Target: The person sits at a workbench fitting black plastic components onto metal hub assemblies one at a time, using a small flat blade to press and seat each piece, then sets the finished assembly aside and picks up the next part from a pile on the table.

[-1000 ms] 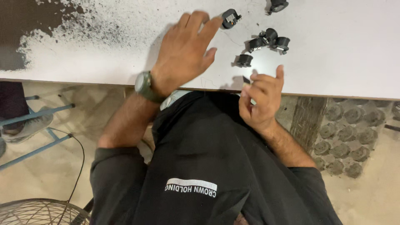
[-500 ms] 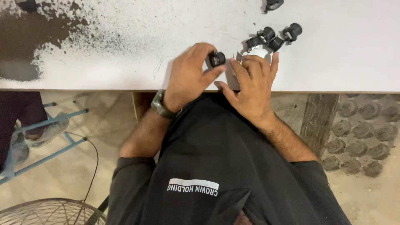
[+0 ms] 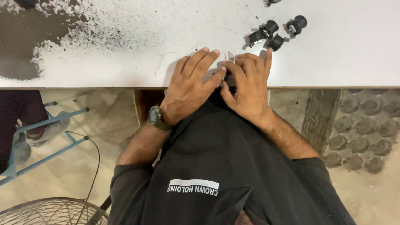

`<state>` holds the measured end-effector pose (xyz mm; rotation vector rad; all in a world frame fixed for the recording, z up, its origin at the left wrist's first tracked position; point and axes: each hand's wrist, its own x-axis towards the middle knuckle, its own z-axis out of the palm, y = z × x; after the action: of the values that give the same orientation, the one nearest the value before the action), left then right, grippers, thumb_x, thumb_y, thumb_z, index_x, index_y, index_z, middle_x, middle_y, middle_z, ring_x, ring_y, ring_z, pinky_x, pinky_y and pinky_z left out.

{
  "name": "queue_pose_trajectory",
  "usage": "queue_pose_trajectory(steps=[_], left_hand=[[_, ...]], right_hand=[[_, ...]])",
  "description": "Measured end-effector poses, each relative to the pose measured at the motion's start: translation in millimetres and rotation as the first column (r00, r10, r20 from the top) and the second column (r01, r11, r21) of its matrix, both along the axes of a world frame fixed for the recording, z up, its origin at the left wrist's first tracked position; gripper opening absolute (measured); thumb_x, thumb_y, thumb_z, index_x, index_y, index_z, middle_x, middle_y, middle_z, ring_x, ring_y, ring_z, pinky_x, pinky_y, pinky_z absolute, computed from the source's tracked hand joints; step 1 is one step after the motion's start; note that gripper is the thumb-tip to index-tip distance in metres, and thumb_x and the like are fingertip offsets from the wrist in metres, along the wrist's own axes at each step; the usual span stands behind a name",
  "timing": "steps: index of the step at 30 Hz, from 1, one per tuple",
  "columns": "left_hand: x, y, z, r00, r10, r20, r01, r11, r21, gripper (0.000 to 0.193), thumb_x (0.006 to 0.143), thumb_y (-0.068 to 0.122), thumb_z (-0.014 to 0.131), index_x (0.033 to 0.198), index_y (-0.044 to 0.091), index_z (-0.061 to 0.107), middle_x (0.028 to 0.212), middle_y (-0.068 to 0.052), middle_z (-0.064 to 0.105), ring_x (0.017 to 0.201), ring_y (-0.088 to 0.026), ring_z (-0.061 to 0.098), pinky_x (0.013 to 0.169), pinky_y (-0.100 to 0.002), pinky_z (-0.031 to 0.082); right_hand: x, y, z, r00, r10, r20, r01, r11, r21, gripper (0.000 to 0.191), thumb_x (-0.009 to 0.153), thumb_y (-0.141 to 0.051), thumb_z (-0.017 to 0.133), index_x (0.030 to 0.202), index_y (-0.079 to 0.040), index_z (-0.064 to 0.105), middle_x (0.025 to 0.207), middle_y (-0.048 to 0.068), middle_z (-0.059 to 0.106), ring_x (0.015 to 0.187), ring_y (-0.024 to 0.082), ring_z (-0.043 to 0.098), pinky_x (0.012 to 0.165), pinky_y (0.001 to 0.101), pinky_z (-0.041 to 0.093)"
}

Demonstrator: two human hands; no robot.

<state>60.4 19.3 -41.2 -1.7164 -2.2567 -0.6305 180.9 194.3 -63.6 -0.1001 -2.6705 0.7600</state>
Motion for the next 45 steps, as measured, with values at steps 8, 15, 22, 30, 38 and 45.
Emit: queue_pose_trajectory(steps=[8,15,22,30,38,45], left_hand=[[13,-8,-25,0.999,0.042,-0.025,-0.037,0.985,0.166,0.019,0.1,0.013,0.077,0.118,0.01,0.072,0.141,-0.007,0.06,0.136,-0.026,0.052,0.113,-0.048,0.044],[17,-9,-35,0.993,0.09,0.081,-0.106,0.967,0.233,0.019,0.094,0.01,0.082,0.11,0.008,0.071,0.135,-0.007,0.061,0.133,-0.026,0.054,0.112,-0.048,0.044],[18,-8,-39,0.977,0.072,0.201,-0.125,0.957,0.262,0.022,0.092,0.008,0.083,0.112,0.01,0.073,0.134,-0.006,0.062,0.133,-0.026,0.055,0.114,-0.048,0.043],[18,-6,-50,0.992,0.062,0.106,-0.092,0.943,0.319,0.019,0.092,0.005,0.081,0.107,0.01,0.071,0.136,-0.007,0.06,0.134,-0.028,0.054,0.113,-0.049,0.045],[19,-2,-51,0.998,0.063,0.031,-0.069,0.943,0.325,0.016,0.096,0.011,0.083,0.109,0.01,0.074,0.137,-0.007,0.062,0.135,-0.027,0.053,0.114,-0.048,0.043],[18,4,-46,0.961,0.153,0.231,-0.219,0.931,0.293,0.015,0.092,0.007,0.082,0.101,0.011,0.071,0.129,-0.004,0.064,0.132,-0.025,0.056,0.118,-0.049,0.04]], right_hand=[[5,1,-10,0.997,-0.019,-0.069,0.019,1.0,-0.002,0.044,0.084,-0.015,0.089,0.124,-0.006,0.07,0.113,0.011,0.055,0.124,0.033,0.052,0.126,0.067,0.011],[19,2,-21,0.955,-0.013,-0.295,0.012,1.0,-0.006,0.034,0.084,0.0,0.081,0.115,-0.011,0.073,0.099,0.01,0.055,0.119,0.033,0.058,0.13,0.0606,0.018],[15,-7,-33,0.956,0.079,-0.282,-0.107,0.991,-0.085,0.03,0.087,0.006,0.077,0.109,-0.004,0.06,0.098,0.011,0.066,0.113,0.032,0.063,0.127,0.0607,0.022],[12,-10,-30,0.966,0.05,-0.254,-0.072,0.994,-0.079,0.03,0.085,0.009,0.079,0.106,-0.005,0.062,0.095,0.009,0.065,0.11,0.032,0.066,0.127,0.0589,0.027],[10,-7,-31,0.963,0.08,-0.256,-0.107,0.99,-0.091,0.032,0.083,0.008,0.08,0.105,-0.006,0.062,0.093,0.008,0.065,0.109,0.031,0.065,0.128,0.0591,0.026],[10,-8,-35,0.962,0.075,-0.263,-0.105,0.989,-0.1,0.032,0.081,0.009,0.078,0.104,-0.006,0.063,0.093,0.008,0.066,0.108,0.031,0.066,0.128,0.0586,0.025]])
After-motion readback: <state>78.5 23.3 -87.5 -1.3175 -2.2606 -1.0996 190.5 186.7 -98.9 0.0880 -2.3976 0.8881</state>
